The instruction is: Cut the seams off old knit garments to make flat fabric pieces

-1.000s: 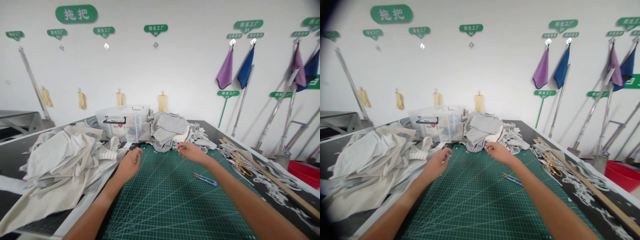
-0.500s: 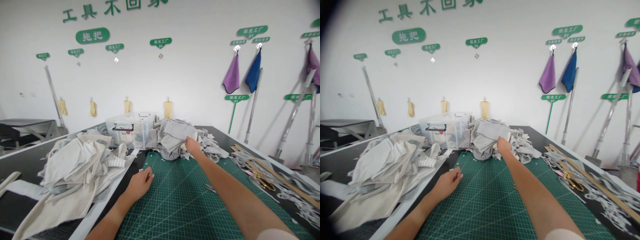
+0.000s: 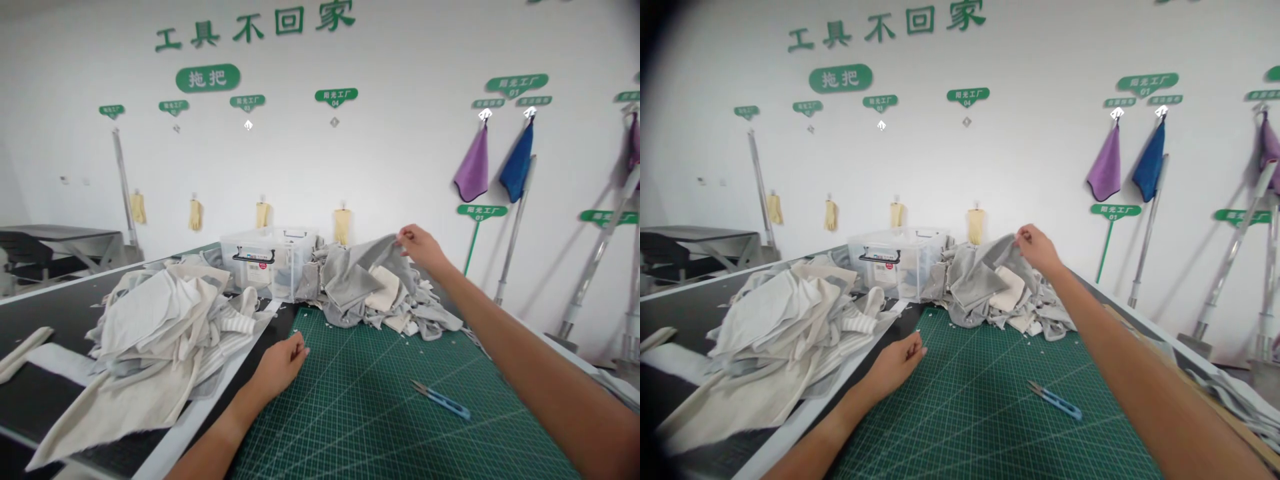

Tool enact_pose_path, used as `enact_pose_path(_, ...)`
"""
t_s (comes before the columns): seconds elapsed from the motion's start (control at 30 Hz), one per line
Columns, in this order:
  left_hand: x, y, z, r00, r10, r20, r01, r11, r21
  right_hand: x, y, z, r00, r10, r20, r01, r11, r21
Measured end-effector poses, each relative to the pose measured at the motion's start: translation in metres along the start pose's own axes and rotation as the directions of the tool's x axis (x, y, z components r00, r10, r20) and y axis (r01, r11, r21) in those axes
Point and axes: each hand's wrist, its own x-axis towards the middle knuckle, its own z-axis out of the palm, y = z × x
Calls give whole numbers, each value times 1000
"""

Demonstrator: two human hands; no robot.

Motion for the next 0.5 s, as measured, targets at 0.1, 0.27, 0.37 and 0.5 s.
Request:
enact_pose_path(0.1,0,21,-6,1000,-5,-18,3,996,-85,-5,-49,-50,979,-162,-124,168,985,43)
enact_pose_path(0.27,-8,92,-15,999,48,2,-45,938,-345,-46,-106,-91,981,-183,-61,179,981,-71)
enact_pose_path(0.37,-21,143,-23,995,93,33,-66,876,-478,-71,-116,-88,996,-41,77,42,999,-20)
enact_pose_path(0.5,-40,195,-33,980,169,102,-71,783,-618,-96,-119,-73,950,131,282,-170,978,119)
